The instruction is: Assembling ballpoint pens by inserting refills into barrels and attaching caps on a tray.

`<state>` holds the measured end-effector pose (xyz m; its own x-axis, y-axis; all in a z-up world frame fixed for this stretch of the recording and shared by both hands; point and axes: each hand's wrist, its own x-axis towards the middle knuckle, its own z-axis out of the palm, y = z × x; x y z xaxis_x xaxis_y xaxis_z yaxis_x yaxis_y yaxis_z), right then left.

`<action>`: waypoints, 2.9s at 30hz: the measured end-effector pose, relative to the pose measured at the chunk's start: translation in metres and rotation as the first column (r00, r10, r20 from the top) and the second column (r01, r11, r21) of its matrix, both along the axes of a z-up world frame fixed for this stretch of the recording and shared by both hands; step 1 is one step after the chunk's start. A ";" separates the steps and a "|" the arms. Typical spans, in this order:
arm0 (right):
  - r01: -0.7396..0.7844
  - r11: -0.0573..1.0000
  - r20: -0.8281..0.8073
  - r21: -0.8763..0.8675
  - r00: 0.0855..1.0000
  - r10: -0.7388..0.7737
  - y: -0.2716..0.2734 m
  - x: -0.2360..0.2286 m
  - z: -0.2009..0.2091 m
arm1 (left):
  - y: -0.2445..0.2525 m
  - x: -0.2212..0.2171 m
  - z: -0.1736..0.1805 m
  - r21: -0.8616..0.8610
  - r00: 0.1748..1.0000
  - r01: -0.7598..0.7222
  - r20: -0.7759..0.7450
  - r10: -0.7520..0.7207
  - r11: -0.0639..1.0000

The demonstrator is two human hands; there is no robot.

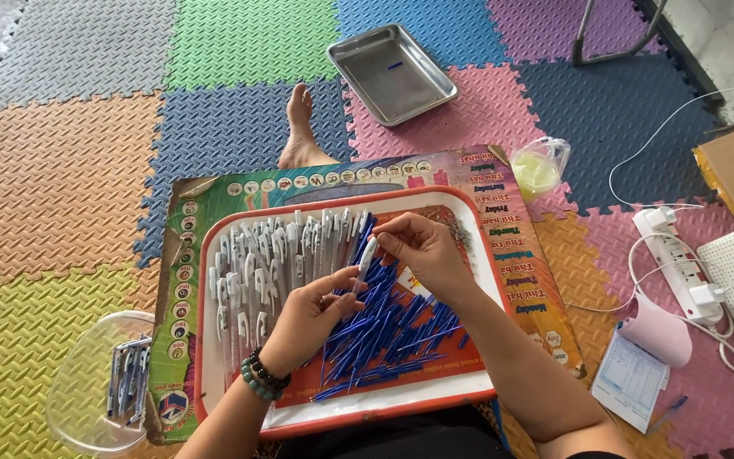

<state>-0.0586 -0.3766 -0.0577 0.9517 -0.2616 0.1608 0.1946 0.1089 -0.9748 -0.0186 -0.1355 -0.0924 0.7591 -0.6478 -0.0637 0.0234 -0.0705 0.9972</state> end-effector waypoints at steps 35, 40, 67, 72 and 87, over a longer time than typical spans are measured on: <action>-0.217 0.160 -0.234 -0.963 0.967 -0.099 -0.066 0.048 -0.036 | 0.012 0.018 -0.003 -0.039 0.988 -0.136 -0.077 0.133 0.990; -0.312 0.204 -0.336 -0.928 0.937 -0.096 -0.062 0.065 -0.035 | 0.012 0.023 0.006 0.036 0.989 -0.085 -0.116 0.089 0.996; 0.159 0.984 0.132 -0.083 0.980 -0.148 -0.046 0.023 0.040 | 0.007 0.004 -0.005 0.016 0.997 -0.074 -0.008 0.075 0.997; 0.136 0.985 0.128 -0.107 0.984 -0.122 -0.038 0.022 0.047 | 0.008 0.006 -0.009 0.017 0.999 -0.049 0.025 0.048 0.999; -0.358 -0.056 -0.322 -0.932 0.889 -0.326 -0.078 -0.032 -0.049 | 0.007 0.004 -0.009 -0.104 0.999 -0.040 0.001 0.040 0.994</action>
